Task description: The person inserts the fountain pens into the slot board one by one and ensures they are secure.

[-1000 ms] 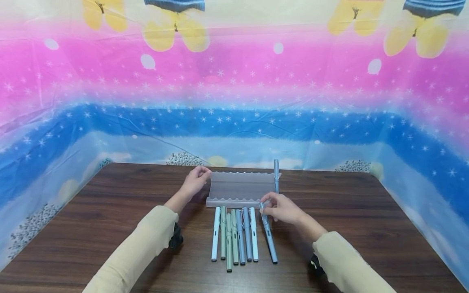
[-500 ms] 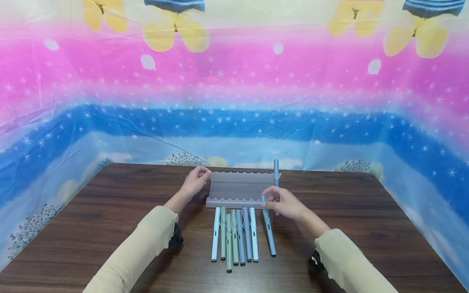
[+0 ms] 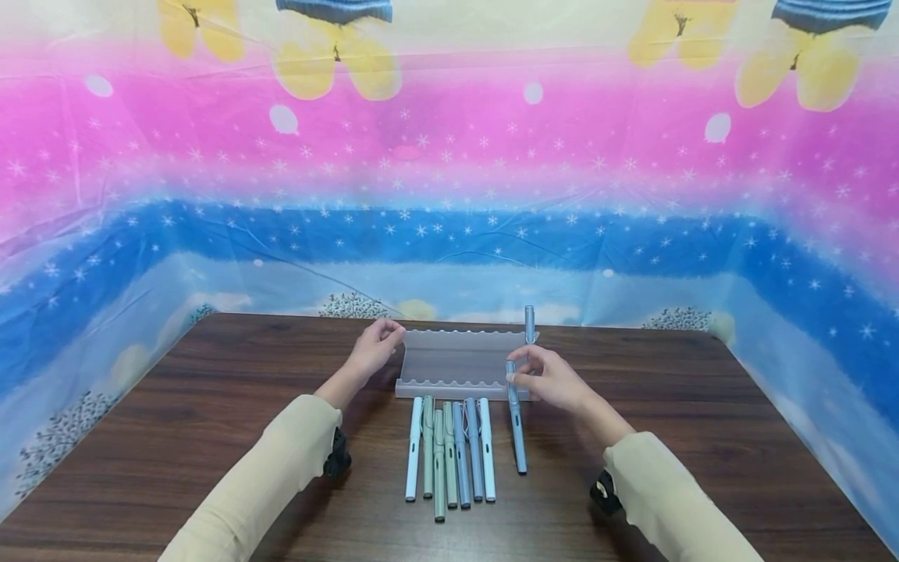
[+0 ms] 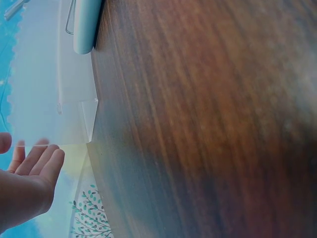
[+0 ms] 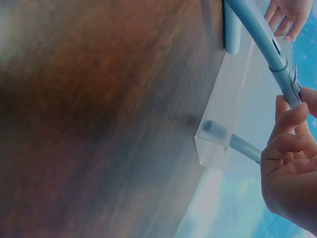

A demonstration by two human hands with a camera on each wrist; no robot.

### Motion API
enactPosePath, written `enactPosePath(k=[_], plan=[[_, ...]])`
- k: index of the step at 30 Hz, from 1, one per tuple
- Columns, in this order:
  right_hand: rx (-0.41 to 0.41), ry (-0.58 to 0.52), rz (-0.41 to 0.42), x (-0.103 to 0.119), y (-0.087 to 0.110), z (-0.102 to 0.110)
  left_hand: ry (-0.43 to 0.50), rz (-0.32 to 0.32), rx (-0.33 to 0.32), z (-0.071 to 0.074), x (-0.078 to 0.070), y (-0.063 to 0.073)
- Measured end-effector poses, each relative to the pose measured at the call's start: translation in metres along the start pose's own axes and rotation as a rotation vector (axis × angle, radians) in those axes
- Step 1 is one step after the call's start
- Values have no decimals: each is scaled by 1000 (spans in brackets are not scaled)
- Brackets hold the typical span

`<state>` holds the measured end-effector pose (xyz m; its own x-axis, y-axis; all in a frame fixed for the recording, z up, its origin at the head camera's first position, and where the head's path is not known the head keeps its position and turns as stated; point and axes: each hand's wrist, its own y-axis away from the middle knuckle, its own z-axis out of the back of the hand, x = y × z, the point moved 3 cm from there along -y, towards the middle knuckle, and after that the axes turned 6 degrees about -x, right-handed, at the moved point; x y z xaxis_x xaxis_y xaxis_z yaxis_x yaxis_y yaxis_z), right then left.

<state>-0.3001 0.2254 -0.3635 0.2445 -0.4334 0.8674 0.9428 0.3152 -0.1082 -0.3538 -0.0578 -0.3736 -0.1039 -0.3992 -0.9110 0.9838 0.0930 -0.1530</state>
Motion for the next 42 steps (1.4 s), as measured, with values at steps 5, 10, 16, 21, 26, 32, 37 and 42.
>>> enactPosePath(k=[5,10,16,21,26,32,37,42], plan=[[-42,19,19,2,-7,5,-8,-10,-1,1,-1,0],[-87,32,26,5,-13,11,-9,-8,6,1,-1,1],[-113,1,-16,7,-18,16,-14,-12,8,1,-2,1],[-136,-5,13,10,-22,20,-13,-21,2,1,-2,0],[-161,-14,33,14,-26,25,-3,-36,0,1,-1,-1],[-206,49,40,18,-30,32,-3,-27,7,0,1,-1],[-272,86,37,19,-34,38,-9,-25,5,0,2,-2],[-317,71,73,25,-36,42,-11,-31,6,0,1,-1]])
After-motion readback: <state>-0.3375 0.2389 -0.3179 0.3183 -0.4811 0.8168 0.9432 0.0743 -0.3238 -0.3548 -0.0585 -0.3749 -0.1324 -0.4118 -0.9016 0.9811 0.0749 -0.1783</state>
